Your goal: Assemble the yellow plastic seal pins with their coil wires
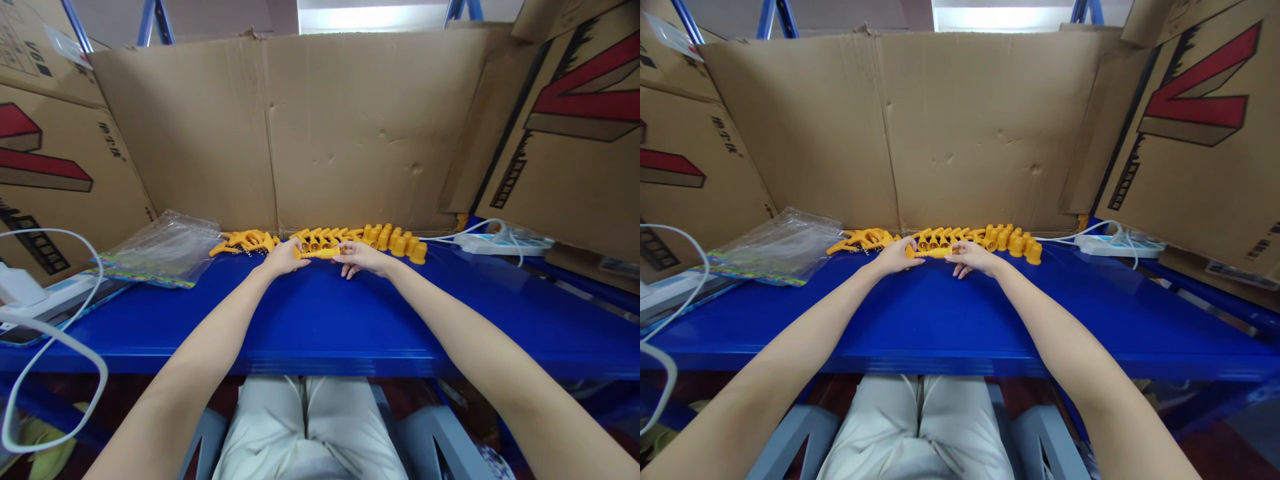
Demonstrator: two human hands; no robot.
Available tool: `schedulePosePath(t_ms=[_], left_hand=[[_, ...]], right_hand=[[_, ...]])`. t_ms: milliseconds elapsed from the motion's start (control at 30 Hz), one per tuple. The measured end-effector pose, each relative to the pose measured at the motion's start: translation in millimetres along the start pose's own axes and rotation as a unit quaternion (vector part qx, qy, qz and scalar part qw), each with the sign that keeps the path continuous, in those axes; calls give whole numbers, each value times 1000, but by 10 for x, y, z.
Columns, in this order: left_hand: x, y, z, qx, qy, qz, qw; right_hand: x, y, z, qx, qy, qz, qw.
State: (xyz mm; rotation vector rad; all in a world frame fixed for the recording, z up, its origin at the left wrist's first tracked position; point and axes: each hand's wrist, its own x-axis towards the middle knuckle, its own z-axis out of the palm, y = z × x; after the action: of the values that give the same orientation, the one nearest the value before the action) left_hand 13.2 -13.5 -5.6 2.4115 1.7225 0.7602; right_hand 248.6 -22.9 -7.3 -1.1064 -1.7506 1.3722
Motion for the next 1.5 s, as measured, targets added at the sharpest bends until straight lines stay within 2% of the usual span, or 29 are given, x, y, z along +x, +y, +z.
schedulePosePath(t_ms=[267,400,533,633,700,767,833,900,1000,1100,1267,1367,1500], left_hand=[[-6,2,0,-2,-2,2,1000],[-4,-3,-9,11,-7,8,1000],[-2,-29,23,-39,1,60,997],[11,-66,71,-112,49,110,986],[25,-95,96,-133,76,128,980],[36,-122,108,-126,80,132,980],[41,-144,110,-104,64,129,984],[41,-159,109,-80,48,129,987],[36,-161,105,-51,42,127,990],[32,-149,96,-28,30,125,991],[34,-136,87,-11,23,122,992],[36,-127,87,-8,12,112,994],[37,-112,82,-6,0,99,995]], right_hand=[[15,5,-15,8,-1,9,1000],[21,-8,8,72,9,16,997],[34,-64,46,172,59,-11,983],[94,-122,20,216,106,-70,968],[173,-154,-38,233,159,-111,953],[277,-167,-123,222,228,-151,936],[390,-151,-219,156,298,-189,923],[488,-105,-312,37,349,-222,910],[569,0,-414,-181,377,-248,874],[565,115,-465,-343,340,-239,842],[504,276,-494,-545,208,-144,799],[515,299,-513,-583,180,-115,784],[563,212,-594,-578,145,-65,801]])
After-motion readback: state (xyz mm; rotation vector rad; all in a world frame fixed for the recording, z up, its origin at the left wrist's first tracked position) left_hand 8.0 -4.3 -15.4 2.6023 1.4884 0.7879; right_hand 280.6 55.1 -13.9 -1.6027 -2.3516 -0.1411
